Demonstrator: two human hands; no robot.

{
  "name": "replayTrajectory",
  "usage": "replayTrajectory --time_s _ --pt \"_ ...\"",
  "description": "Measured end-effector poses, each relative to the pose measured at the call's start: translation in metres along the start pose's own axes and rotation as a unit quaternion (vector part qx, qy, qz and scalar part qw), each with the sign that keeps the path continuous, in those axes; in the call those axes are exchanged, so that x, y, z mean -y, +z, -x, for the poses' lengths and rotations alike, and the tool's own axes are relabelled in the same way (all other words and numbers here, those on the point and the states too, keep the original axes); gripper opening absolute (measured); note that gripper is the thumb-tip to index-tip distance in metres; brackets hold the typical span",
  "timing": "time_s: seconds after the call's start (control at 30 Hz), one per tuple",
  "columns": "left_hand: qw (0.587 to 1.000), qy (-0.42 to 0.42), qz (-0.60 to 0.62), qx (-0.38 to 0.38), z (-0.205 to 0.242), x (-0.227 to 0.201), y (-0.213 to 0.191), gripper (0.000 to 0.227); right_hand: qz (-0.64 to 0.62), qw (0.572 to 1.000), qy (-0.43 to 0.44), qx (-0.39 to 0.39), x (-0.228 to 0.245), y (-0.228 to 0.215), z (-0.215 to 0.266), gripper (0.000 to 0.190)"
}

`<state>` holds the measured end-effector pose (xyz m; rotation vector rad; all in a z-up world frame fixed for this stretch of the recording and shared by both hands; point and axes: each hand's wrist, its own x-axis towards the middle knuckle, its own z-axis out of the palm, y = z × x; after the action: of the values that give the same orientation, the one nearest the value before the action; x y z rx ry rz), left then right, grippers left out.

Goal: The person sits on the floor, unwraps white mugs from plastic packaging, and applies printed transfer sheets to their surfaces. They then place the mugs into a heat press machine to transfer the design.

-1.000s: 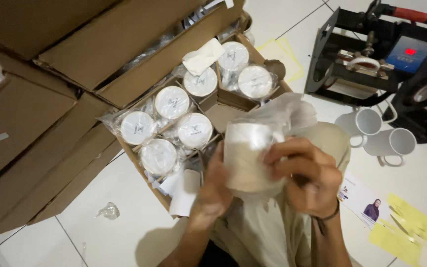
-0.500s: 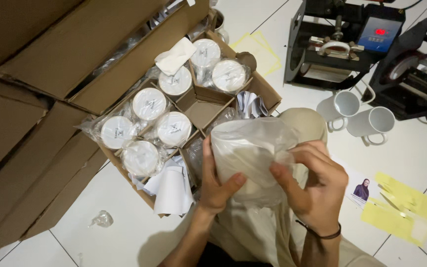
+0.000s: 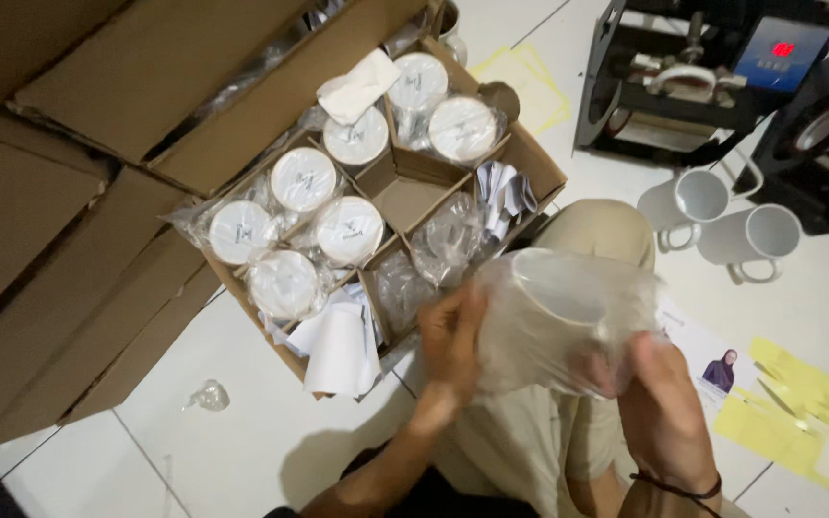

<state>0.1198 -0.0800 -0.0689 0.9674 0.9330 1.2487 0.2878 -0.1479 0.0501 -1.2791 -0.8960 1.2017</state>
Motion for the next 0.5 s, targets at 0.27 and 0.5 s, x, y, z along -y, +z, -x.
replayTrajectory --time_s 0.27,0.5 --pt "0.952 -0.039 -0.133 -0.275 -0.031 -0.030 0.029 0.044 -0.221 0.947 -0.135 -0.188 -0.018 -0.031 0.025 0.051" --pt "0.924 0.281 -0.170 -0.198 -0.095 -0.085 -0.004 0.039 0.016 0.885 -0.159 -0.437 -0.049 -0.077 0.049 0.067"
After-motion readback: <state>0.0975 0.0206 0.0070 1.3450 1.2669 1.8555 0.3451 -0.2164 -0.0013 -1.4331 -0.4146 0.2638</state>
